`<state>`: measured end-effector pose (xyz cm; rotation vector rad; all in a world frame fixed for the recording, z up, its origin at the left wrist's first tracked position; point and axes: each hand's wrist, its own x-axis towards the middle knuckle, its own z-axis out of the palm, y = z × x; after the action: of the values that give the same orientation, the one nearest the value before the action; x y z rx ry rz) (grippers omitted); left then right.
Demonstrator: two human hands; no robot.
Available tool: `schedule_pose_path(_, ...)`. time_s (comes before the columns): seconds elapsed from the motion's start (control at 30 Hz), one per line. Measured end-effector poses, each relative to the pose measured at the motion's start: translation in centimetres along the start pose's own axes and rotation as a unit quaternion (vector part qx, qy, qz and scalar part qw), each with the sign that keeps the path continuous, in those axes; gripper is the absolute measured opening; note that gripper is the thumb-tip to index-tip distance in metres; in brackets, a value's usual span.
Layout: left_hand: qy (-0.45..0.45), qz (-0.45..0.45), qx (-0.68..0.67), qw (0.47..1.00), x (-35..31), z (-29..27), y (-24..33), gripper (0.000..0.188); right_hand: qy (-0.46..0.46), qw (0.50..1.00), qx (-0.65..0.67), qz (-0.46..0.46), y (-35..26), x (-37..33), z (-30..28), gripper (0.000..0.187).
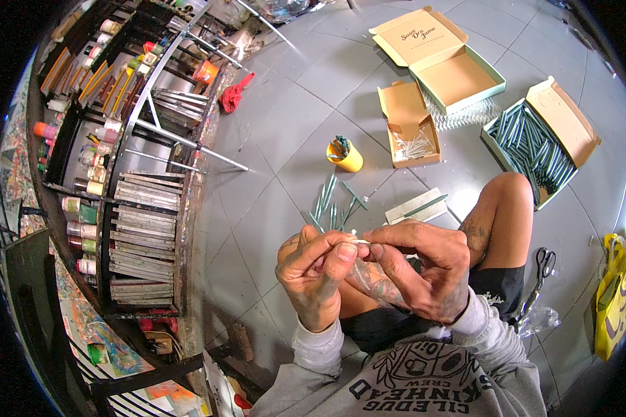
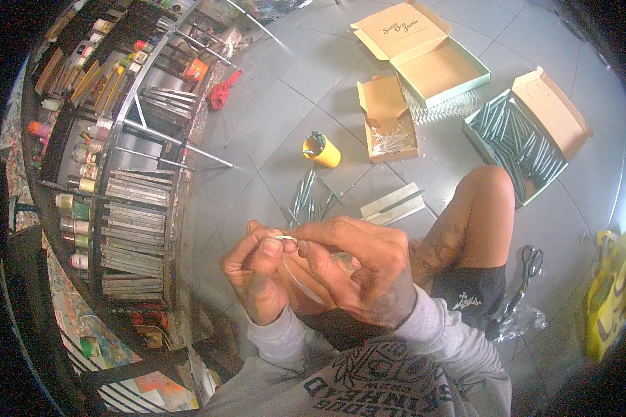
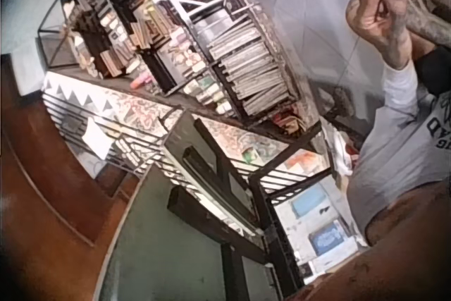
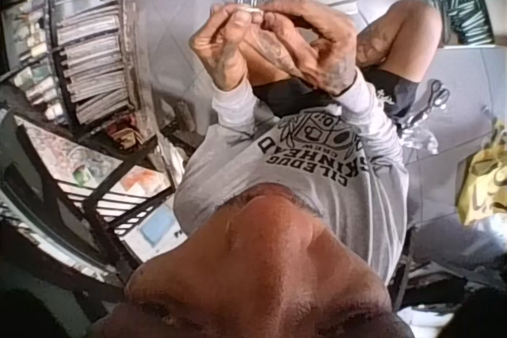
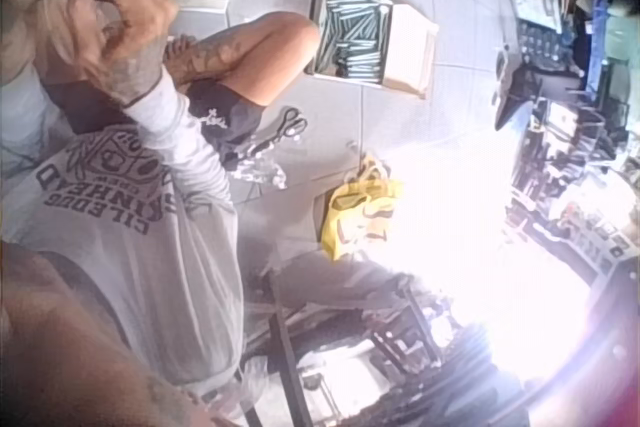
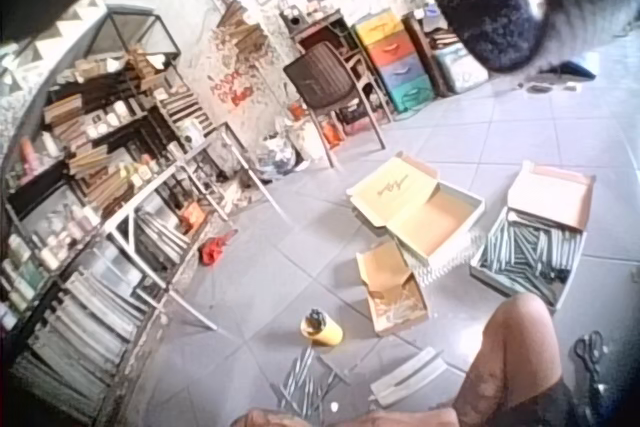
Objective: The person sits on the floor and assembles small green tubes with silver components by hand, placing them into a small plastic bag before using a cotton swab to apply a white substance to a tattoo on their knee.
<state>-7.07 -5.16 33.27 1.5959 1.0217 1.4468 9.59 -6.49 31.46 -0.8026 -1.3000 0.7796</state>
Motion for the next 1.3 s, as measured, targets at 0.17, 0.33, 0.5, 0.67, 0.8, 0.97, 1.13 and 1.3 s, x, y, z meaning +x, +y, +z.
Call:
schedule_pose_path(0.17,0.011,-0.016,-0.039,0.999,-0.5,0.4,0.2,0.014,0.004,1.000,0.002,-0.023,0.8,0.0,0.1,0.018)
schedule_pose_path(0.33,0.009,-0.025,-0.056,0.998,-0.8,0.4,-0.1,0.015,0.000,0.999,-0.009,-0.039,0.7,0.0,-0.2,0.019)
schedule_pose_path(0.5,0.003,-0.014,-0.044,0.999,-0.9,0.5,-0.4,0.015,-0.001,0.997,-0.028,-0.078,1.1,0.2,-0.3,0.020)
schedule_pose_path(0.67,0.021,-0.009,-0.043,0.999,-0.8,1.1,-0.1,0.016,-0.042,0.996,-0.039,-0.065,0.8,0.5,-1.0,0.025)
schedule_pose_path(0.8,0.037,-0.015,0.001,0.999,-0.9,1.5,0.4,0.020,-0.053,0.993,-0.061,-0.085,0.5,1.2,-1.1,0.019)
schedule_pose_path(0.97,0.045,-0.010,-0.022,0.999,-0.8,1.9,0.3,0.018,-0.046,0.993,-0.065,-0.089,0.5,1.3,-1.2,0.019)
schedule_pose_path(1.13,0.026,-0.010,0.010,1.000,-0.9,1.3,0.1,0.018,-0.053,0.996,-0.041,-0.062,0.4,1.2,-1.3,0.019)
schedule_pose_path(1.3,0.028,-0.015,-0.004,1.000,-0.9,1.6,0.2,0.018,-0.066,0.995,-0.035,-0.070,0.6,1.4,-1.6,0.022)
